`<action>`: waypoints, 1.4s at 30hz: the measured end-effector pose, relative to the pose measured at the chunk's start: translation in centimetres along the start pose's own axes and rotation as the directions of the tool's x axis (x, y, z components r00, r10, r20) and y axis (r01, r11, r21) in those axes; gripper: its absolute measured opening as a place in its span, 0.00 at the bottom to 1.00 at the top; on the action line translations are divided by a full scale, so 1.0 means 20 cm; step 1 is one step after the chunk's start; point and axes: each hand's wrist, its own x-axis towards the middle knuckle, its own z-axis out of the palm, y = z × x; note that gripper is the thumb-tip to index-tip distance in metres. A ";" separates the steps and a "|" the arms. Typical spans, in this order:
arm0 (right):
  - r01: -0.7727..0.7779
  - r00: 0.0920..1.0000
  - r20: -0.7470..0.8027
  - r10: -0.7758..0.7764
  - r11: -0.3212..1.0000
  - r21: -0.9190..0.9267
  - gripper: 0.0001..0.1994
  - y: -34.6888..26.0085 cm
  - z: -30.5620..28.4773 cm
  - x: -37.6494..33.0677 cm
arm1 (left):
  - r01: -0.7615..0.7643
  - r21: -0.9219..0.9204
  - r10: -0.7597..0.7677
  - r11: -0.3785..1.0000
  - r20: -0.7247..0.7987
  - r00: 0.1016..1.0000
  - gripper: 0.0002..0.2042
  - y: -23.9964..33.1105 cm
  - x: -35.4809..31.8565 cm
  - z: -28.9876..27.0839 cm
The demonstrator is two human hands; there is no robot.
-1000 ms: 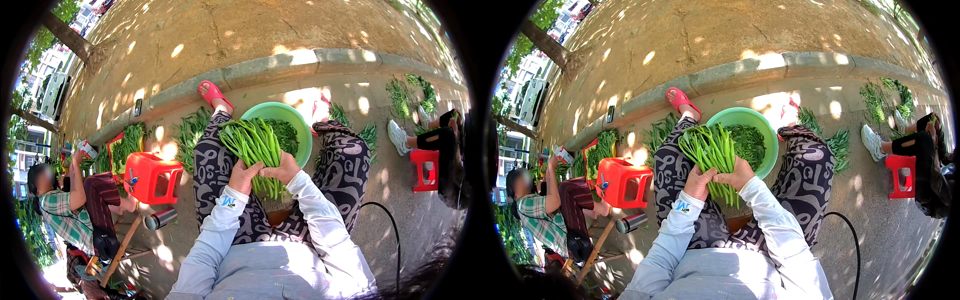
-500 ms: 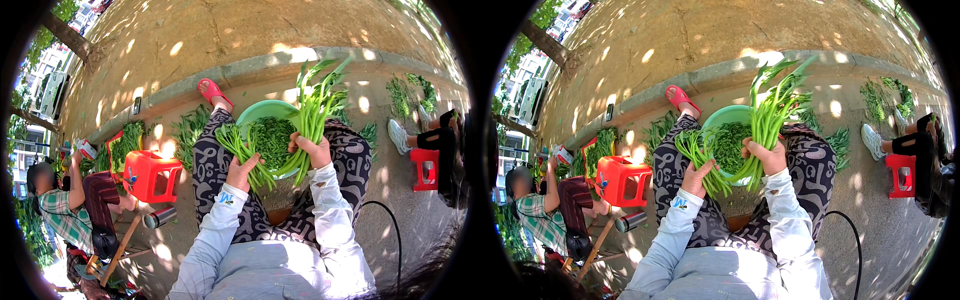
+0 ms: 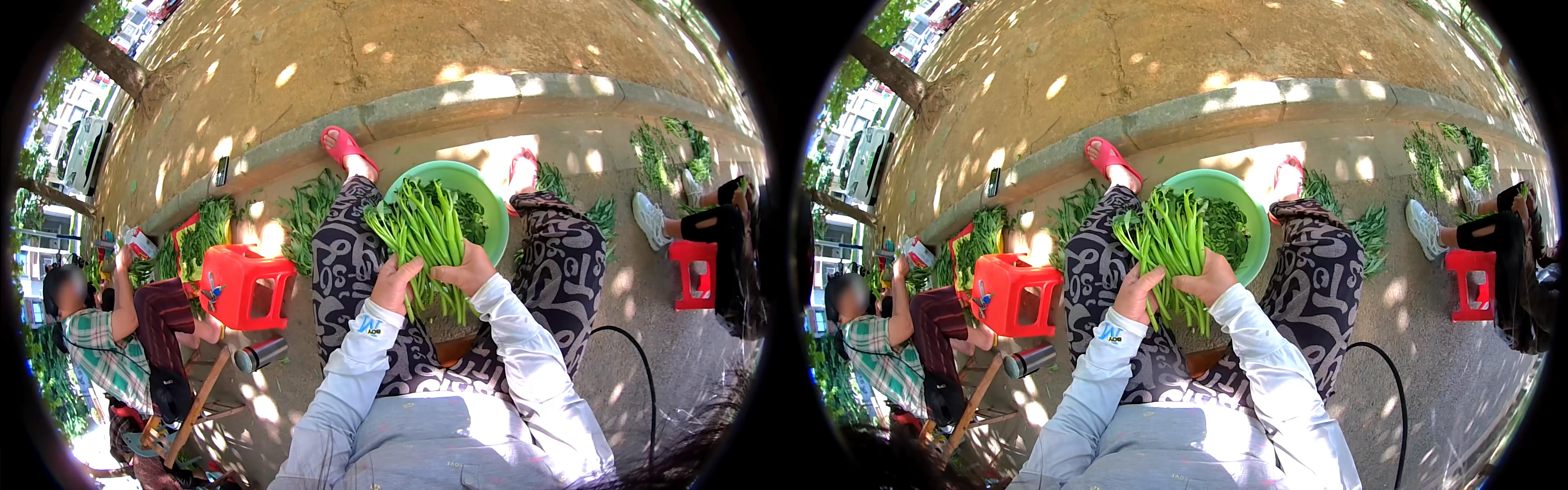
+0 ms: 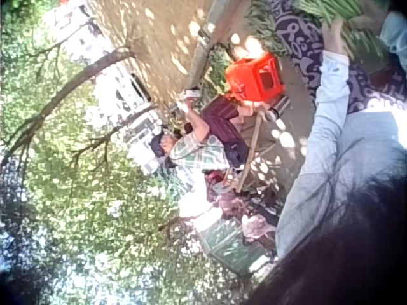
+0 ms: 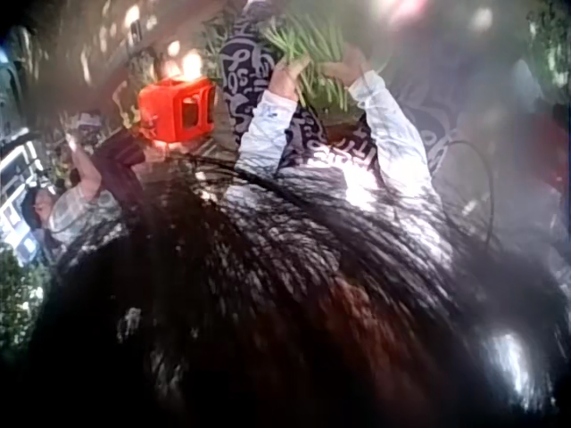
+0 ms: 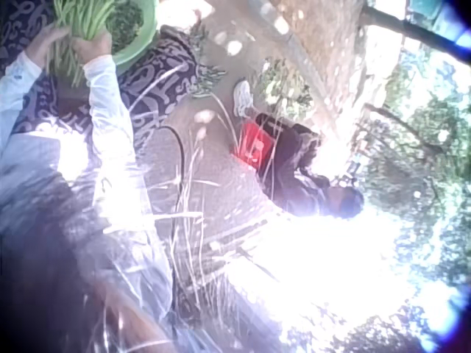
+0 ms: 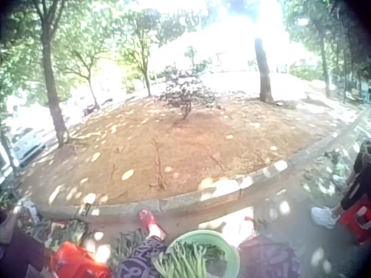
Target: The person picks leaves from stalks of green leafy vegetables by hand, gathering the leaves into a green bucket while sitting outdoors.
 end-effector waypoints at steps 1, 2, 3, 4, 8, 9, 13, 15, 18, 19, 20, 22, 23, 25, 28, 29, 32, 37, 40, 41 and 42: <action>0.010 1.000 -0.014 -0.010 1.000 0.001 0.22 0.01 0.00 0.00 | -0.007 0.012 0.007 1.000 0.016 1.000 0.16 0.00 -0.01 0.02; 0.021 0.999 -0.026 -0.021 1.000 0.004 0.21 0.02 0.00 0.01 | -0.033 0.029 0.033 0.999 0.005 0.999 0.16 0.00 -0.01 0.02; 0.032 0.999 -0.038 -0.032 0.999 0.006 0.21 0.02 0.01 0.01 | -0.058 0.045 0.059 0.997 -0.006 0.998 0.16 -0.01 0.00 0.02; 0.037 0.999 -0.028 -0.037 0.999 0.020 0.21 0.02 0.01 0.01 | -0.083 0.062 0.085 0.995 -0.016 0.996 0.17 -0.02 0.00 0.02; 0.046 0.997 0.054 -0.056 0.986 0.161 0.21 0.02 0.01 0.00 | -0.114 0.101 0.117 0.988 -0.025 0.993 0.16 -0.02 0.00 0.02; 0.043 0.994 0.087 -0.063 0.975 0.218 0.21 0.02 0.01 0.00 | -0.132 0.114 0.135 0.985 -0.021 0.991 0.15 -0.02 0.01 0.02; 0.017 0.988 0.144 -0.058 0.962 0.272 0.20 0.02 0.01 0.01 | -0.095 0.137 0.098 0.986 -0.017 0.995 0.13 -0.01 0.00 0.03; -0.022 0.987 0.161 -0.025 0.959 0.282 0.20 -0.02 0.00 0.01 | -0.075 0.158 0.072 0.985 0.025 0.997 0.18 0.00 0.00 0.01; -0.087 0.996 0.040 0.081 0.979 0.182 0.16 -0.05 -0.04 0.01 | -0.092 0.169 0.089 0.981 0.024 0.996 0.21 0.00 0.00 0.03; -0.096 0.995 0.002 0.098 0.966 0.240 0.15 -0.06 -0.07 0.02 | -0.105 0.170 0.104 0.980 0.014 0.995 0.21 0.01 0.00 0.04; -0.102 0.993 -0.032 0.117 0.949 0.298 0.14 -0.08 -0.09 0.02 | -0.097 0.166 0.105 0.981 -0.044 0.993 0.20 0.01 0.00 0.03; -0.039 0.983 -0.147 0.112 0.903 0.428 0.12 -0.13 -0.13 0.01 | -0.081 0.156 0.106 0.984 -0.159 0.982 0.18 0.00 0.01 0.01; 0.030 0.973 -0.215 0.080 0.885 0.464 0.12 -0.15 -0.16 0.01 | -0.079 0.149 0.104 0.986 -0.169 0.980 0.19 0.00 0.01 0.00; 0.242 0.912 -0.409 -0.018 0.830 0.503 0.11 -0.20 -0.17 -0.01 | -0.074 0.135 0.099 0.988 -0.191 0.977 0.20 -0.01 0.02 -0.02; 0.524 0.789 -0.584 -0.190 0.705 0.479 0.09 -0.22 -0.23 -0.02 | -0.061 0.122 0.084 0.991 -0.192 0.978 0.20 -0.01 0.04 -0.04; 0.520 0.791 -0.580 -0.195 0.713 0.470 0.11 -0.21 -0.27 -0.03 | -0.067 0.098 0.085 0.993 -0.189 0.978 0.21 -0.01 0.04 -0.03; 0.331 0.900 -0.427 -0.085 0.771 0.544 0.12 -0.20 -0.28 -0.04 | -0.069 0.008 0.069 0.998 -0.168 0.983 0.21 0.01 0.03 -0.01; 0.014 0.986 -0.158 0.055 0.914 0.405 0.14 -0.07 -0.14 0.00 | -0.034 -0.077 0.025 0.996 -0.114 0.993 0.23 0.03 0.01 0.02; 0.034 0.992 -0.126 0.015 0.927 0.374 0.17 0.07 -0.04 0.04 | -0.074 0.050 0.075 0.996 -0.022 0.997 0.25 0.02 0.01 0.04; 0.041 0.994 -0.105 -0.001 0.924 0.379 0.18 0.07 0.00 0.04 | -0.086 0.037 0.086 0.996 -0.023 0.996 0.25 0.02 0.01 0.04; 0.031 0.995 -0.102 0.009 0.923 0.383 0.19 0.07 0.03 0.04 | -0.097 0.023 0.098 0.995 -0.023 0.995 0.26 0.01 0.01 0.05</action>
